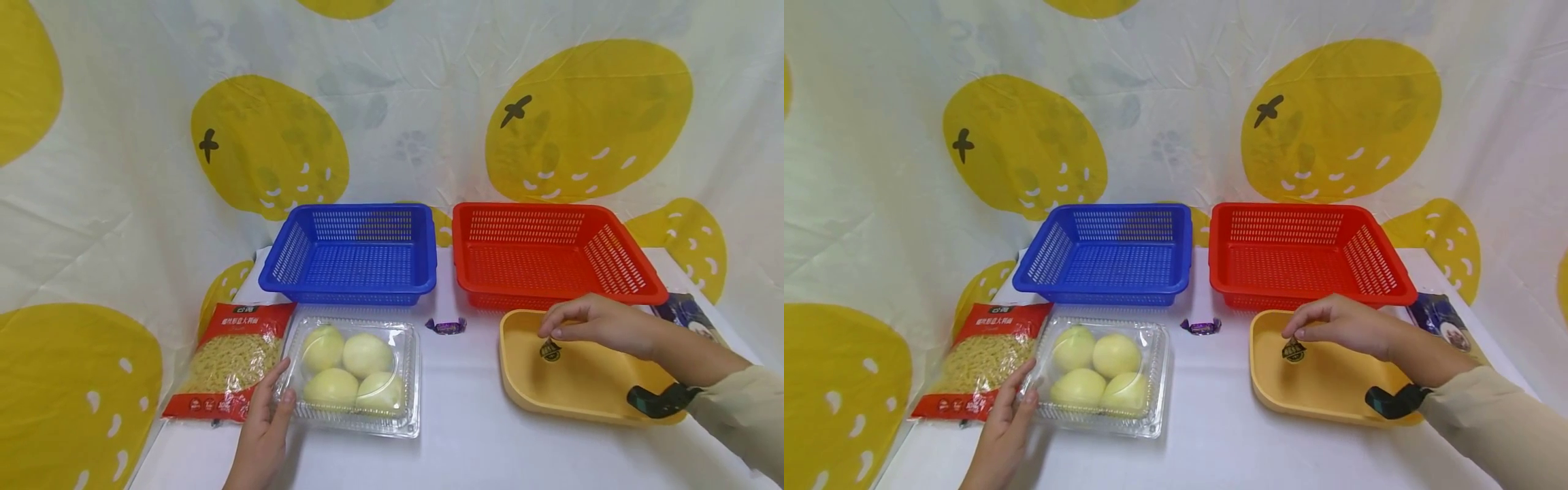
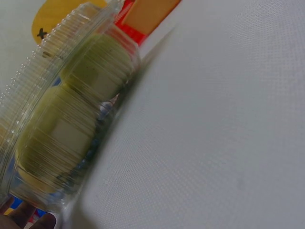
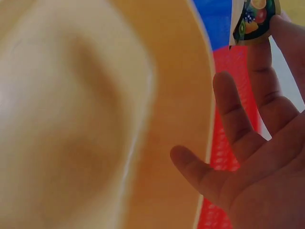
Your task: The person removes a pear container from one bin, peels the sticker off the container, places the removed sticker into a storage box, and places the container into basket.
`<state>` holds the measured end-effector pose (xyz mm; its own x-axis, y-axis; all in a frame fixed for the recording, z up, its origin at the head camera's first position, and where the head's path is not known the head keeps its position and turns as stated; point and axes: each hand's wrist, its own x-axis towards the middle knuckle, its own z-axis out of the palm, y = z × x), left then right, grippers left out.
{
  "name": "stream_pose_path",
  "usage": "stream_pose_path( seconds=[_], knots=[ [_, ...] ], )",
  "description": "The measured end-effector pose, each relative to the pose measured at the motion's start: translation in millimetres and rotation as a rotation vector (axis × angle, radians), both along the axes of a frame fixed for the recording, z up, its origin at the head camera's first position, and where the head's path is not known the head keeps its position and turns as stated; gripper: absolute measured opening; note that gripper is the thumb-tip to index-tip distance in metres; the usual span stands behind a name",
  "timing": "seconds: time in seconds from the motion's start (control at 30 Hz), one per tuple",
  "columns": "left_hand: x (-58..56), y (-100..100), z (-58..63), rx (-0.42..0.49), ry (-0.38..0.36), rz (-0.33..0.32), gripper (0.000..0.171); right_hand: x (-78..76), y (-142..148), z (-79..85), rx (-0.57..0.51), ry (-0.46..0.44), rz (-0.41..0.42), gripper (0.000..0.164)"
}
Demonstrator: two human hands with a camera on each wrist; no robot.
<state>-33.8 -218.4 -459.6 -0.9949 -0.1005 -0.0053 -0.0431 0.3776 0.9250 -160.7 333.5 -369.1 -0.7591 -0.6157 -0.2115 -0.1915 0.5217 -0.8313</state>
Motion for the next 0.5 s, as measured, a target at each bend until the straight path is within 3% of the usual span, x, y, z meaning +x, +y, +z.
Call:
stream_pose_path(
  seconds=[0.5],
  knots=[
    [1.1,-0.1,-1.9,0.015,0.045,-0.011,0.052,-6.7,24.2,-44.2,0.138,-0.076,0.039,0.019]
  ],
)
